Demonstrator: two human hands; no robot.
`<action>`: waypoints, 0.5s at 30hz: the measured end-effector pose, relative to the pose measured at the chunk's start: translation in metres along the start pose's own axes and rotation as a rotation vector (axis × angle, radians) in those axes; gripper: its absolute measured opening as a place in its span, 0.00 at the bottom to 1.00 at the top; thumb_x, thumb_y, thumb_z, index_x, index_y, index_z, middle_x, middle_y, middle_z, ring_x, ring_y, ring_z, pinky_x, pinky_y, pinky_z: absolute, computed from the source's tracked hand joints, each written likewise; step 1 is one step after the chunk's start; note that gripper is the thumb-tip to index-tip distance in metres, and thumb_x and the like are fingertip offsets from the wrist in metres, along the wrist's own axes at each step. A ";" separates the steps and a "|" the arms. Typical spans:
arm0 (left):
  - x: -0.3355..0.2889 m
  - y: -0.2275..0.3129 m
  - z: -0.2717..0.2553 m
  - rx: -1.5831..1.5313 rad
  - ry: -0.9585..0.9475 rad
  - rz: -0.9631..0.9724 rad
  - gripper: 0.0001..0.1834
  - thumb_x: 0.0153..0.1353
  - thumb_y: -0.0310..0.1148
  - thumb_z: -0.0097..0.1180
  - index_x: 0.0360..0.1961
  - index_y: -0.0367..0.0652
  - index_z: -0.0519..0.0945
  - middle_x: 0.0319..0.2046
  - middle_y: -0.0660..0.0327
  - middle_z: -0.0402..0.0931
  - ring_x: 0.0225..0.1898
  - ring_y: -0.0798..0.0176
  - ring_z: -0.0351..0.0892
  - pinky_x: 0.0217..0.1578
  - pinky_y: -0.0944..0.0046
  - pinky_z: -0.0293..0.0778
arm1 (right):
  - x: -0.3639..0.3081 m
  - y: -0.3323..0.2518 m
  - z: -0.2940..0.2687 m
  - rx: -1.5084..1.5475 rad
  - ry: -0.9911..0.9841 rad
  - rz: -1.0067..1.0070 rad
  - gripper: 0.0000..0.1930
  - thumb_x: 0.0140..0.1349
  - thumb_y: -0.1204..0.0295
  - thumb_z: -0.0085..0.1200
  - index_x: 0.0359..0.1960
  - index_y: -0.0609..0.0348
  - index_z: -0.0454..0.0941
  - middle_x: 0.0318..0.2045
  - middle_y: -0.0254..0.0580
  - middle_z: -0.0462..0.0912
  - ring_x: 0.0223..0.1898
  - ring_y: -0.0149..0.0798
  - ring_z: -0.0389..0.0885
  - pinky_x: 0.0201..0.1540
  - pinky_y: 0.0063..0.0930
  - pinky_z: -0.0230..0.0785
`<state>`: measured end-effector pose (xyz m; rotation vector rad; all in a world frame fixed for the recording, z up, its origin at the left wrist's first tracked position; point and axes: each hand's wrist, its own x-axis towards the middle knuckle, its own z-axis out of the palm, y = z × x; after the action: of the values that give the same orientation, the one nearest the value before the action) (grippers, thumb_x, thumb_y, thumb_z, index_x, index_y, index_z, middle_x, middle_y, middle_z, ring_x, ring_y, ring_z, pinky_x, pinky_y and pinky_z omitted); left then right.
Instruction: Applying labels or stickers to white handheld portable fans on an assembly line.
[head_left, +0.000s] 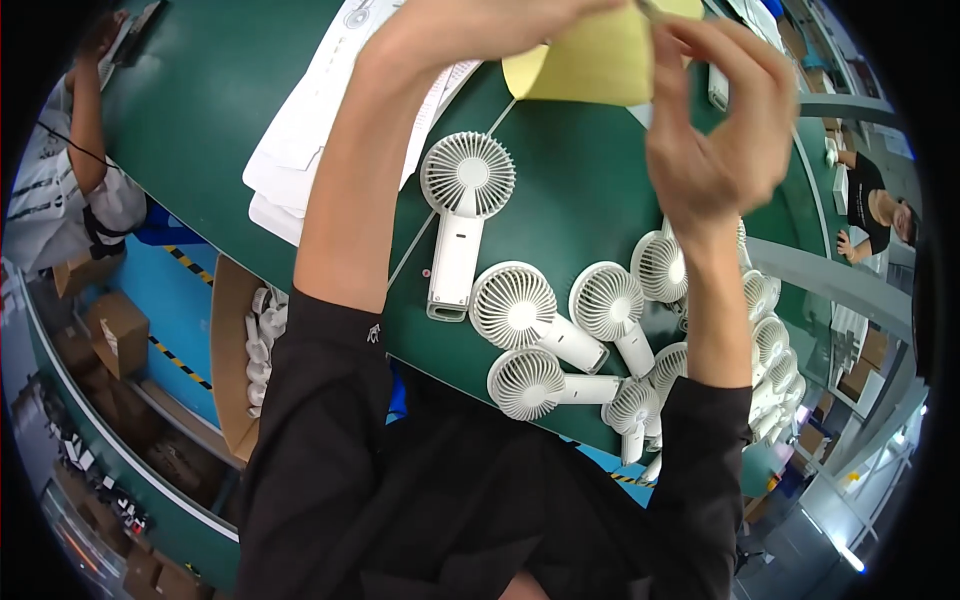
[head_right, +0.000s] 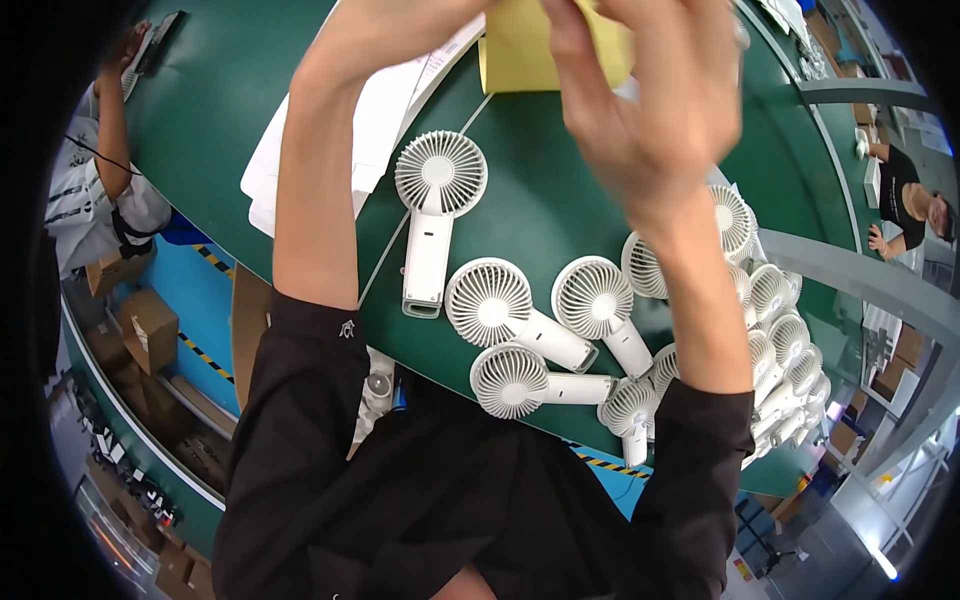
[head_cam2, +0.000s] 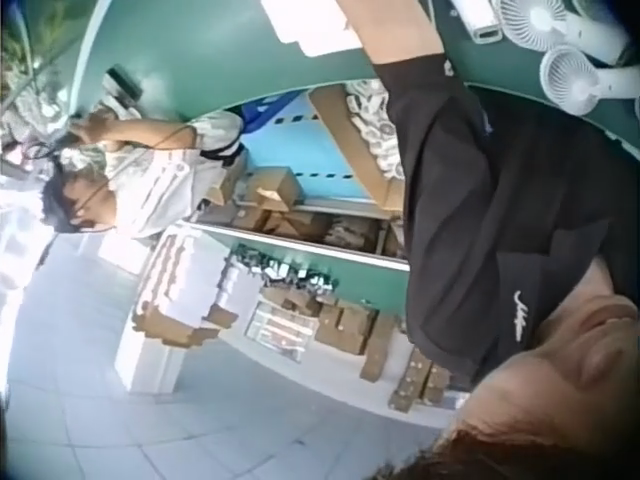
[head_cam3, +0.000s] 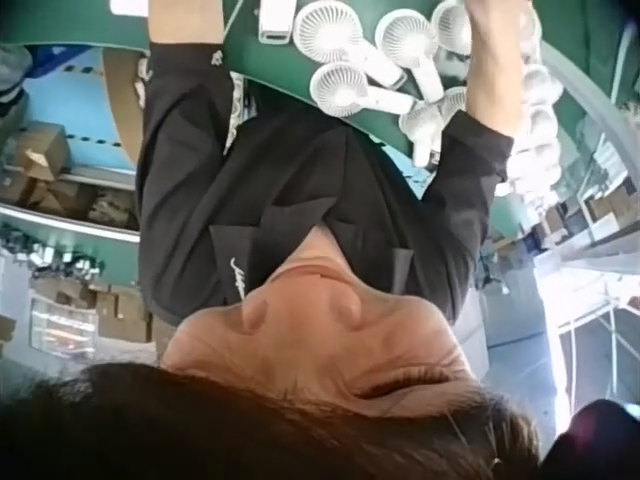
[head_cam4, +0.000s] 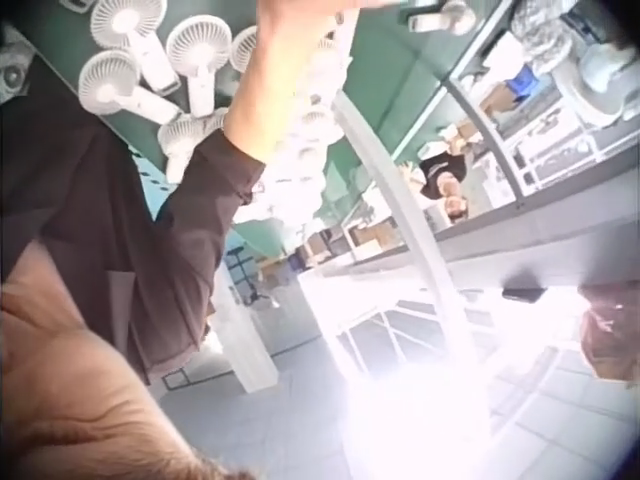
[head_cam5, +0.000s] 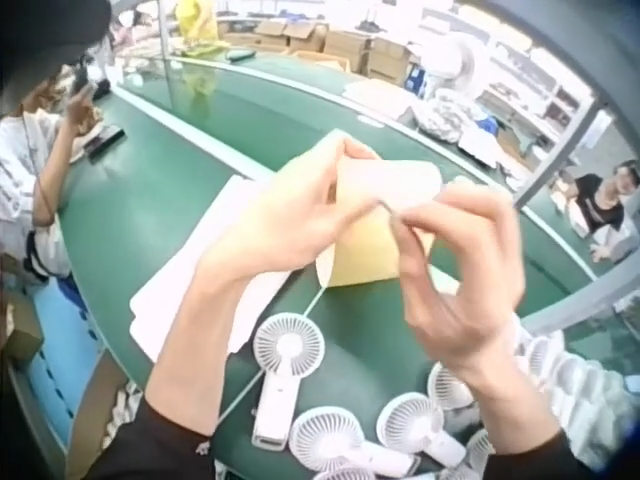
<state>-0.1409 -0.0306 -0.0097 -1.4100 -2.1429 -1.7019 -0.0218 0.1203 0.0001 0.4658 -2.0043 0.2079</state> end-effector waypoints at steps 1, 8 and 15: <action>-0.004 -0.009 -0.005 -0.028 0.088 0.039 0.13 0.64 0.28 0.55 0.48 0.35 0.72 0.39 0.49 0.78 0.42 0.55 0.80 0.45 0.60 0.74 | -0.002 -0.016 0.001 0.151 0.080 0.108 0.14 0.56 0.83 0.66 0.44 0.65 0.81 0.35 0.45 0.82 0.33 0.36 0.80 0.39 0.25 0.76; -0.001 -0.023 -0.016 -0.066 0.520 0.115 0.13 0.67 0.29 0.55 0.49 0.32 0.72 0.40 0.57 0.79 0.41 0.67 0.78 0.43 0.67 0.75 | -0.073 -0.091 0.024 0.421 -0.712 0.554 0.46 0.51 0.63 0.72 0.69 0.62 0.57 0.52 0.56 0.75 0.52 0.55 0.75 0.58 0.43 0.69; 0.001 -0.009 -0.015 -0.048 0.486 -0.009 0.13 0.68 0.27 0.54 0.51 0.32 0.72 0.41 0.57 0.78 0.43 0.70 0.77 0.45 0.70 0.74 | -0.090 -0.034 0.008 0.327 -0.716 0.758 0.46 0.52 0.64 0.72 0.70 0.58 0.56 0.56 0.55 0.76 0.58 0.50 0.77 0.60 0.40 0.69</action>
<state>-0.1543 -0.0418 -0.0099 -0.8708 -1.8504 -1.8684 0.0216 0.1075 -0.0848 -0.0771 -2.7977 0.9553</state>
